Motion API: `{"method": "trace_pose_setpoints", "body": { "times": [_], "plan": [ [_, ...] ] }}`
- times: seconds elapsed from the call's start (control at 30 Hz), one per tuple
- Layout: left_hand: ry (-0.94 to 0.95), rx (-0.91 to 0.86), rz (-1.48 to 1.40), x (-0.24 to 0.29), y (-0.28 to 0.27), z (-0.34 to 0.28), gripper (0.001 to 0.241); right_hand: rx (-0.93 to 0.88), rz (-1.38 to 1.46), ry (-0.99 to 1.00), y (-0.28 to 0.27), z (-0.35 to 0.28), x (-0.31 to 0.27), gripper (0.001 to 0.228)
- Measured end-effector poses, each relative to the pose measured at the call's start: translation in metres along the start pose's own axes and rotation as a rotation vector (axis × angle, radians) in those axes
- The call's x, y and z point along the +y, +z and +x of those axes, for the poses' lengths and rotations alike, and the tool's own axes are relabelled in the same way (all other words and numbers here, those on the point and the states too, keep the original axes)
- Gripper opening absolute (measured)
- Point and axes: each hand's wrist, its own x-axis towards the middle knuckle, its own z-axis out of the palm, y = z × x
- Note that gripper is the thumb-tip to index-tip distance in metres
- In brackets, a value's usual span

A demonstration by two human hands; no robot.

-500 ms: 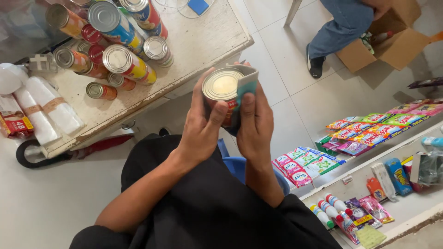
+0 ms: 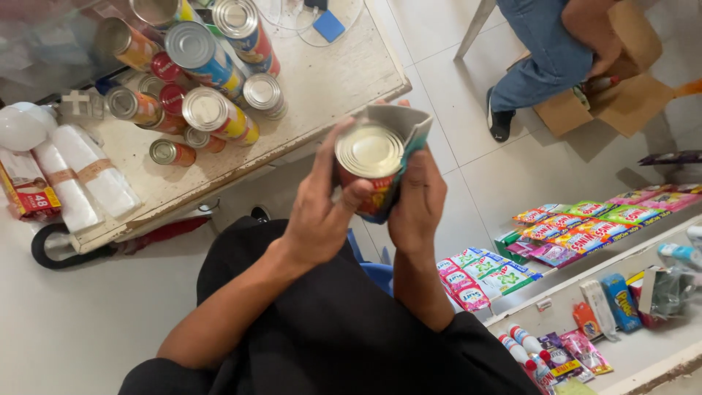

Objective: Wiping dust off canned goods with a cloth and organizing them on a grocery store shelf.

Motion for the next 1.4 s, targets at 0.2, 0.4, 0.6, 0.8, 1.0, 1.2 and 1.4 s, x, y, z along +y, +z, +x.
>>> {"method": "trace_pose_setpoints", "body": {
  "times": [0.2, 0.4, 0.6, 0.8, 1.0, 1.2, 1.4],
  "plan": [
    [0.008, 0.05, -0.061, 0.003, -0.036, 0.007, 0.072, -0.081, 0.035, -0.227, 0.045, -0.004, -0.009, 0.054],
    [0.052, 0.089, -0.077, 0.001, -0.105, 0.015, 0.066, -0.16, -0.137, -0.513, 0.099, -0.023, -0.002, 0.055],
    [0.103, -0.045, -0.061, 0.019, -0.156, 0.014, 0.074, -0.063, 0.021, -0.24, 0.155, -0.021, -0.027, 0.073],
    [0.136, -0.092, -0.125, 0.022, -0.221, 0.028, 0.072, 0.034, -0.098, -0.316, 0.224, -0.052, -0.036, 0.072],
    [0.118, -0.168, -0.167, 0.024, -0.244, 0.023, 0.071, 0.139, -0.08, -0.261, 0.246, -0.066, -0.035, 0.075],
    [0.139, -0.163, -0.277, 0.028, -0.257, 0.013, 0.077, 0.117, 0.016, -0.339, 0.258, -0.072, -0.047, 0.074],
    [0.149, -0.141, -0.295, 0.023, -0.271, 0.007, 0.078, 0.044, -0.175, -0.386, 0.266, -0.091, -0.043, 0.075]
  ]
}}
